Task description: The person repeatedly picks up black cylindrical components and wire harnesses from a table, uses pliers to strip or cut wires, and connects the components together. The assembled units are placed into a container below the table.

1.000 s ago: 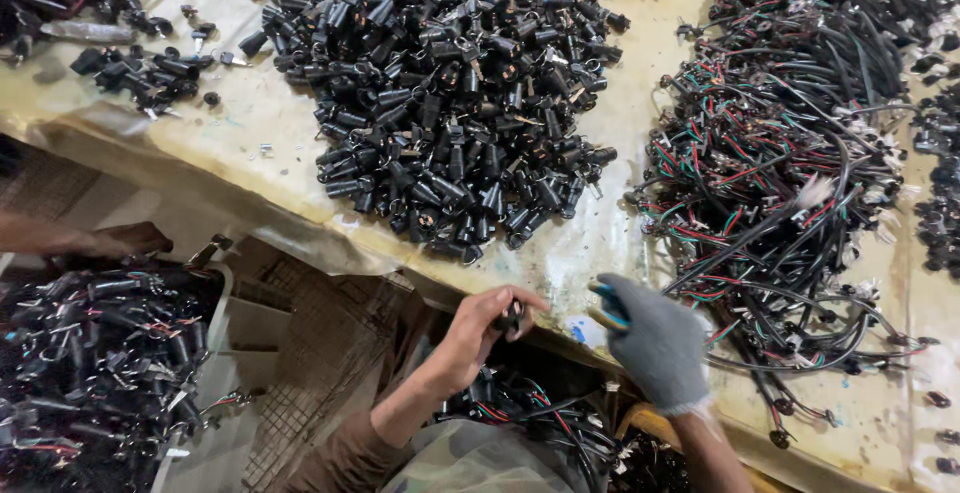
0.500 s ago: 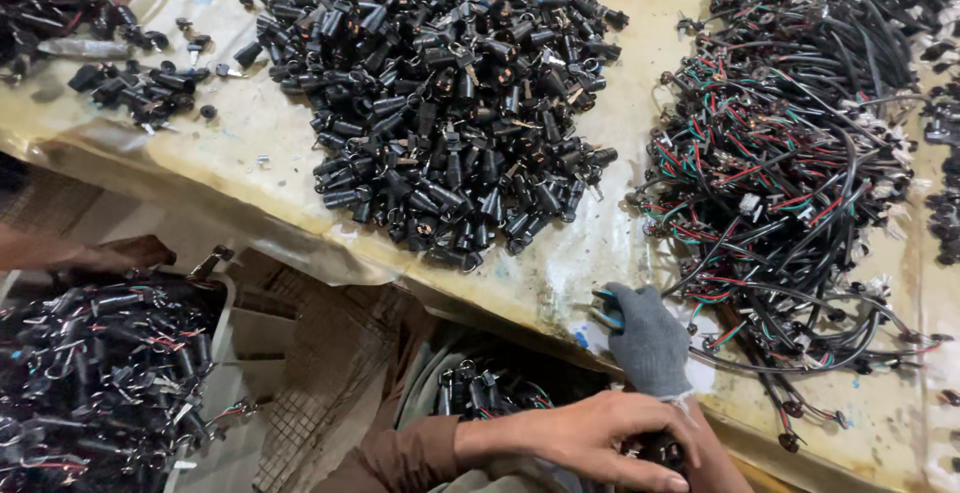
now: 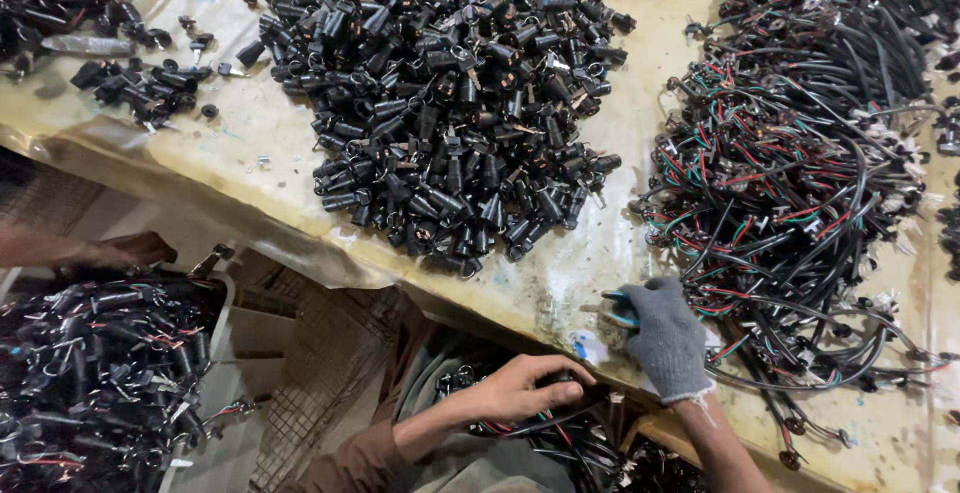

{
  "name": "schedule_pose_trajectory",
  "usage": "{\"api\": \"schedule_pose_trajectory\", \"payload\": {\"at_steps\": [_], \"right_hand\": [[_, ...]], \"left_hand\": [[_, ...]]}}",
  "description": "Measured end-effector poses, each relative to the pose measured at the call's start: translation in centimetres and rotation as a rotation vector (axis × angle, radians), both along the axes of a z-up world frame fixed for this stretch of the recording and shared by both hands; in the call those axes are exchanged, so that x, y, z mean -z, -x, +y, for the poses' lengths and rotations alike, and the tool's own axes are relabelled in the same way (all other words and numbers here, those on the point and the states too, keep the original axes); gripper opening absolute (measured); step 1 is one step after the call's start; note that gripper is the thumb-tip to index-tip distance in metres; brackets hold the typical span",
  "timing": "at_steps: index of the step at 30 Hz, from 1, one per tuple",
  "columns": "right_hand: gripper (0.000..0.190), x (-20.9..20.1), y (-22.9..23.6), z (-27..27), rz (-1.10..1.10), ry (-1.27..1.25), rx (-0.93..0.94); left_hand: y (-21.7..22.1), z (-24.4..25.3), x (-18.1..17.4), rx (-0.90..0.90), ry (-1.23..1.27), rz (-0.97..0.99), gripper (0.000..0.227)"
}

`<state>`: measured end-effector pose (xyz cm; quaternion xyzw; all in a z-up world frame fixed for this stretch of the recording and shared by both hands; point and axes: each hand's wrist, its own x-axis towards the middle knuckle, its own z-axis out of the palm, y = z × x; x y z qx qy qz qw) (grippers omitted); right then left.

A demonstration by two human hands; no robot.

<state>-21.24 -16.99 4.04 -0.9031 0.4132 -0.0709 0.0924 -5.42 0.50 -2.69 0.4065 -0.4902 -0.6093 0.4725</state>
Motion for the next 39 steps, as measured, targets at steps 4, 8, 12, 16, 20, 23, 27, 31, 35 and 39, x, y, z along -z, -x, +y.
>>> {"api": "schedule_pose_trajectory", "payload": {"at_steps": [4,8,12,16,20,23,27,31,35,39], "right_hand": [[0.043,0.7,1.2,-1.6,-0.143,-0.024,-0.112],[0.034,1.6,1.9,-4.4,-0.1,-0.271,-0.154],[0.031,2.2,1.7,-5.1,0.011,-0.302,-0.118],[0.035,1.8,0.7,-4.1,-0.051,-0.121,-0.144],[0.033,0.7,0.2,-3.4,-0.077,0.007,-0.1],[0.044,0.8,0.1,-3.4,0.006,0.015,-0.013],[0.034,2.9,0.8,-3.4,-0.094,0.124,-0.006],[0.017,5.2,1.7,-3.3,-0.166,0.261,-0.062],[0.021,3.2,1.0,-2.4,-0.17,0.194,-0.08],[0.022,-2.6,-0.1,1.5,-0.443,-0.007,-0.09]], "left_hand": [[-0.2,0.6,0.9,-0.124,0.008,-0.048,0.046],[-0.5,0.4,0.2,-0.055,0.06,-0.039,0.044],[-0.7,-0.8,-0.9,0.071,0.026,0.007,0.047],[-1.3,-1.5,-1.8,0.215,0.141,0.024,0.049],[-1.3,-1.1,-2.0,0.221,0.175,0.025,0.046],[-1.0,-0.3,-1.9,0.173,0.185,0.01,0.044],[-1.0,0.4,-1.5,0.088,0.16,0.032,0.043],[-0.7,1.2,-0.8,-0.022,0.011,0.108,0.043],[-0.3,1.8,-0.8,-0.095,0.027,0.099,0.045],[-0.4,1.6,-1.7,-0.258,0.075,0.023,0.043]]}}
